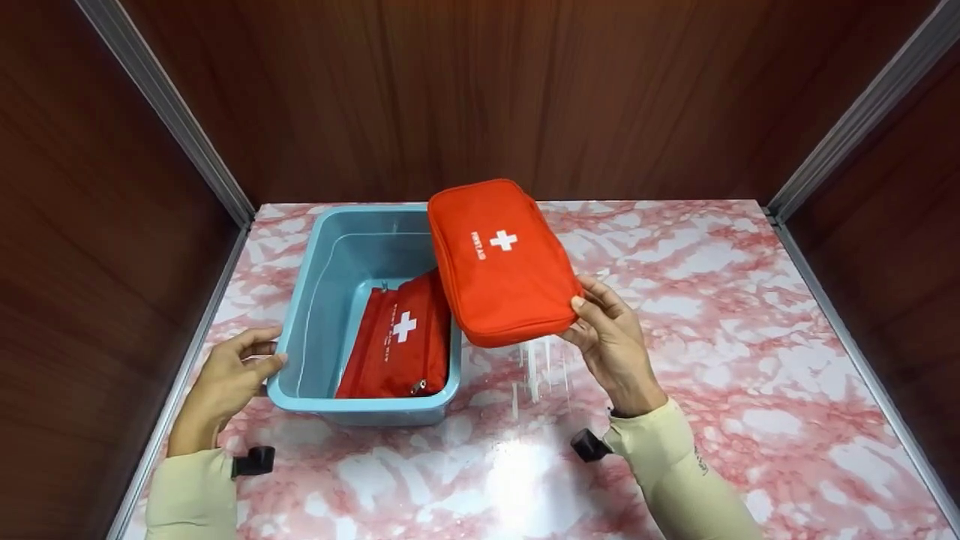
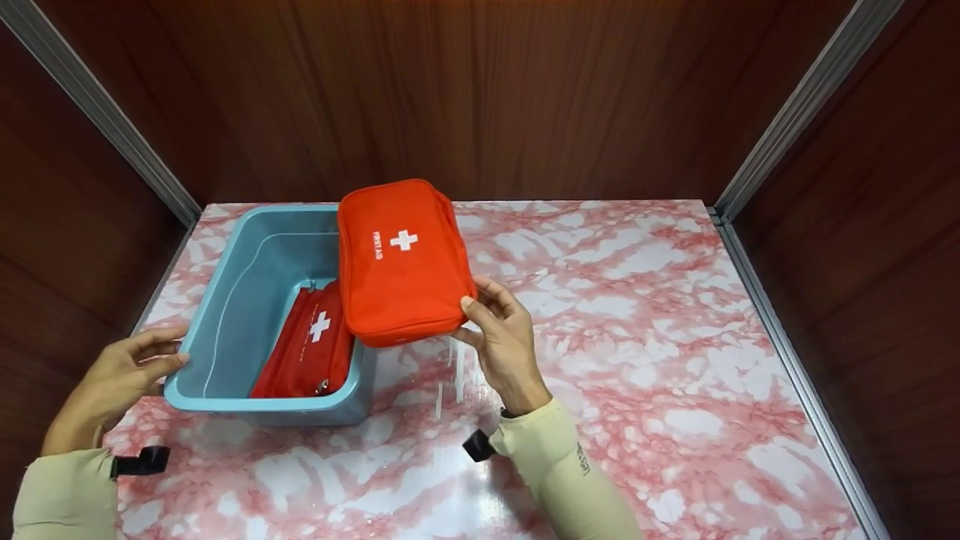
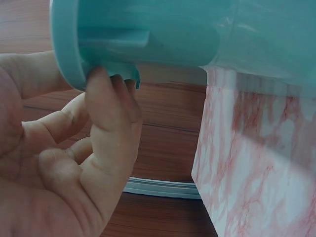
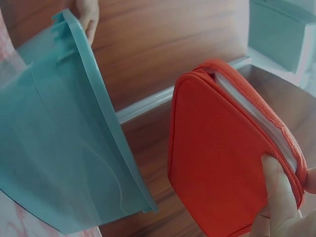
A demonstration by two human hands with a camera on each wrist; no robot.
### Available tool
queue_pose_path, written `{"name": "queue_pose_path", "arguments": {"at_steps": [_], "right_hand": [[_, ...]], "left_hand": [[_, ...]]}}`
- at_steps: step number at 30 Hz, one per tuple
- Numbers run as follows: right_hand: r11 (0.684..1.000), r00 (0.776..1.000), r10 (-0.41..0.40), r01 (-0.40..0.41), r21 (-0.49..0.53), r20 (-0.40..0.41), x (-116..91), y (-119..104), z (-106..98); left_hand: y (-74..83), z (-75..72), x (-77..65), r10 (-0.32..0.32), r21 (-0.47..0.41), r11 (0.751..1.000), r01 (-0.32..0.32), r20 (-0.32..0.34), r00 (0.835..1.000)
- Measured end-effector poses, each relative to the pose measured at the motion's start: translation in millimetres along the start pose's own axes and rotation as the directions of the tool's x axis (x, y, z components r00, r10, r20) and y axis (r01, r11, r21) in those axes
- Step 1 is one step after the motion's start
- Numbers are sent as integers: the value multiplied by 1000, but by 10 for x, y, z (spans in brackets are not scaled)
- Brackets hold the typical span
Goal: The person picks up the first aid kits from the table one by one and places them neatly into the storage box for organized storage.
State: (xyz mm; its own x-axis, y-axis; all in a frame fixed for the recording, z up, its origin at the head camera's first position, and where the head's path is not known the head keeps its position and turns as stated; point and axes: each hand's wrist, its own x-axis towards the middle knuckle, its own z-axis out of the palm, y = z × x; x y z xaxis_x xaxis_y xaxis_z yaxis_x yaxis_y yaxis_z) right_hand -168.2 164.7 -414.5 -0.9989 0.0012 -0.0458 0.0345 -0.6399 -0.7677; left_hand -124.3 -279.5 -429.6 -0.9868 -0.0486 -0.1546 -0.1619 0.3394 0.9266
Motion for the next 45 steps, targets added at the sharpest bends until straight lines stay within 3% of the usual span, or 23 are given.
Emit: {"name": "queue_pose_path", "arguments": {"at_steps": [18,36,40,45], "right_hand": [[998,998,33,-30,-51,45,-88,216,163],[996,997,54,-48,-81,64,-126,317,239],[995,992,65,-57,-78,105,-149,327,232],[994,970,106,-95,-59,218,-183,286,221]], "left_hand": [[-11,-9,-13,15,-29,999,-15,16,1000],[1,-1,2,12,9,1000,-12,-5,1000],[-18,1,16,6,-7,1000,-6,3,1000],[-31,-3,15,-4,-25,1000,4,10,1000]]}}
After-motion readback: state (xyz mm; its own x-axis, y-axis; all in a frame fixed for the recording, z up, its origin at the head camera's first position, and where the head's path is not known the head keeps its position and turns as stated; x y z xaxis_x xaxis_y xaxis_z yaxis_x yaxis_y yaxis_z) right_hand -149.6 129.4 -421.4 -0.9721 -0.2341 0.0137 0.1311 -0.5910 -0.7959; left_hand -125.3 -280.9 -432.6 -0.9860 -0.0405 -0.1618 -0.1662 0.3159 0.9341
